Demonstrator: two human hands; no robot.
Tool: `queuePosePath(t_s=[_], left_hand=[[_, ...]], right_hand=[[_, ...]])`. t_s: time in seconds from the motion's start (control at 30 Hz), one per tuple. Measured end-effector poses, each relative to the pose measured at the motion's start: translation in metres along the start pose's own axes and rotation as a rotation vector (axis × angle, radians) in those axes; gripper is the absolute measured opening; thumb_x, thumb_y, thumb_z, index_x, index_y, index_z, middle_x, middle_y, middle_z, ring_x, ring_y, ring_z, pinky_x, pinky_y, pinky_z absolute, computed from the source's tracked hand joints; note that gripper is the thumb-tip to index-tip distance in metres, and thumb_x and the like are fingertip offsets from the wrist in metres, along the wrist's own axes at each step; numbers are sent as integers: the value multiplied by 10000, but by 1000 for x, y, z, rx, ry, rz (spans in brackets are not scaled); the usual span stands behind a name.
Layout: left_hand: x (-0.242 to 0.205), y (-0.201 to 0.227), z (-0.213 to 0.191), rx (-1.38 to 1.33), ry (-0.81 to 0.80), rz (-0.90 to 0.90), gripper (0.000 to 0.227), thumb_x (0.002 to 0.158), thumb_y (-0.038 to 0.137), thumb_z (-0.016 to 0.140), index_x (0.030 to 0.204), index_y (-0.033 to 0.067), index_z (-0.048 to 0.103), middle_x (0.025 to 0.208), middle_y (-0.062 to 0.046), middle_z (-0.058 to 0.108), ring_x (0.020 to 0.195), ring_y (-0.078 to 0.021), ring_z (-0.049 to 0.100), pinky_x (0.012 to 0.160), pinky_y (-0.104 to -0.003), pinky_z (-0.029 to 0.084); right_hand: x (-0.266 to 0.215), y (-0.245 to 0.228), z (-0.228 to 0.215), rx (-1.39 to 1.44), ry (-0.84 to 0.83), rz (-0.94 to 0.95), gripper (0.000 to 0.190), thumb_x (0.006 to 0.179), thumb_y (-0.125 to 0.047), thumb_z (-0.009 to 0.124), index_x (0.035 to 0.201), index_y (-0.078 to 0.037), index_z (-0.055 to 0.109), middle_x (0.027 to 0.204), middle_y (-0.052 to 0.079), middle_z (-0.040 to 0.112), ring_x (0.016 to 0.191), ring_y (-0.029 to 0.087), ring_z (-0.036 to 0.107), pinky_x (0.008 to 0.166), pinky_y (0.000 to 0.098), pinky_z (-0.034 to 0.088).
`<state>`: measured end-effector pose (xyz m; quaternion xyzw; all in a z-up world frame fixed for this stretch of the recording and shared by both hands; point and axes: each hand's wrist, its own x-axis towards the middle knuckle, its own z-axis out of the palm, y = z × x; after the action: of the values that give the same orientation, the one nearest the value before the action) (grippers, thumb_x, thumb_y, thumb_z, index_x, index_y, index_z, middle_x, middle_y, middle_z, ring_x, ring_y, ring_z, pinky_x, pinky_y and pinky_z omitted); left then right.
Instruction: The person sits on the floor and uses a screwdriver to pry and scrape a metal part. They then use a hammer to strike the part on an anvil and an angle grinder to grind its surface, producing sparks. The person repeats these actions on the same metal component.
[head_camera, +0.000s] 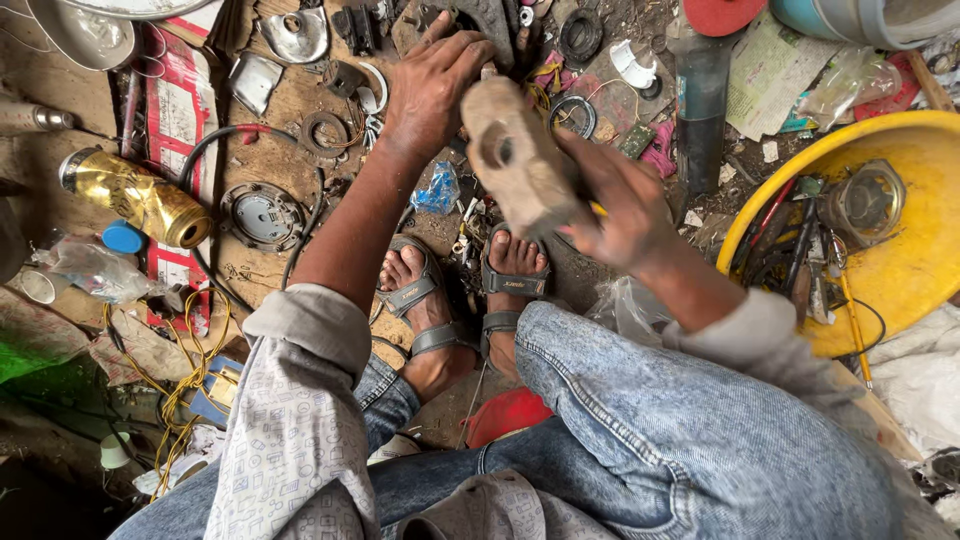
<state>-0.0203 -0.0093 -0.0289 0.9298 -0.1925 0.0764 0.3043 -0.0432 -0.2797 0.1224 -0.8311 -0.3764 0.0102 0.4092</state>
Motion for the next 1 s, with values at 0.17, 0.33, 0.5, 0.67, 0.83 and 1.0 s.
queuePosePath(t_s=[0.17, 0.33, 0.5, 0.67, 0.83, 1.0], left_hand=[[6, 2, 2, 137, 41, -22, 410, 807, 85, 803, 1197, 167, 706, 1226, -37, 732, 1173, -320, 701, 1009, -417, 499], [-5, 7, -3, -1, 15, 22, 393, 824, 47, 794, 1194, 111, 679, 1218, -77, 725, 1174, -295, 701, 1088, -465, 482], [1, 8, -11, -84, 29, 28, 401, 781, 112, 757, 1174, 77, 684, 1177, -125, 721, 1113, -312, 696, 1099, -492, 474], [11, 4, -16, 100, -2, -39, 444, 885, -33, 703, 1254, 215, 699, 1271, -40, 725, 1193, -240, 693, 1148, -440, 506], [12, 14, -19, -76, 79, -65, 389, 850, 101, 784, 1215, 100, 652, 1222, -117, 711, 1181, -376, 650, 985, -500, 533], [-5, 14, -10, -433, 165, -291, 317, 948, -49, 680, 1225, 90, 615, 1192, -108, 701, 1143, -298, 718, 974, -429, 620]], right_hand=[[13, 8, 21, 40, -127, 172, 522, 986, -61, 703, 1452, 94, 525, 1102, 286, 700, 795, 329, 737, 644, 411, 599], [-23, 4, 19, 86, -128, 249, 560, 969, -59, 735, 1467, 73, 516, 943, 247, 704, 710, 288, 719, 587, 424, 559], [-11, 6, 24, 39, -55, 154, 561, 982, -137, 751, 1455, 50, 514, 1158, 284, 706, 896, 355, 742, 721, 385, 618], [2, 6, 28, 102, -47, 262, 479, 1021, -96, 668, 1450, 63, 528, 1189, 245, 688, 920, 323, 775, 744, 387, 645], [-42, -7, 11, 379, -81, 410, 412, 1052, -75, 599, 1399, 128, 508, 1267, 268, 656, 944, 299, 773, 768, 350, 666], [-93, 1, 19, 144, 20, 505, 233, 1114, -140, 592, 1255, 42, 624, 1027, 179, 678, 864, 256, 706, 712, 359, 587]])
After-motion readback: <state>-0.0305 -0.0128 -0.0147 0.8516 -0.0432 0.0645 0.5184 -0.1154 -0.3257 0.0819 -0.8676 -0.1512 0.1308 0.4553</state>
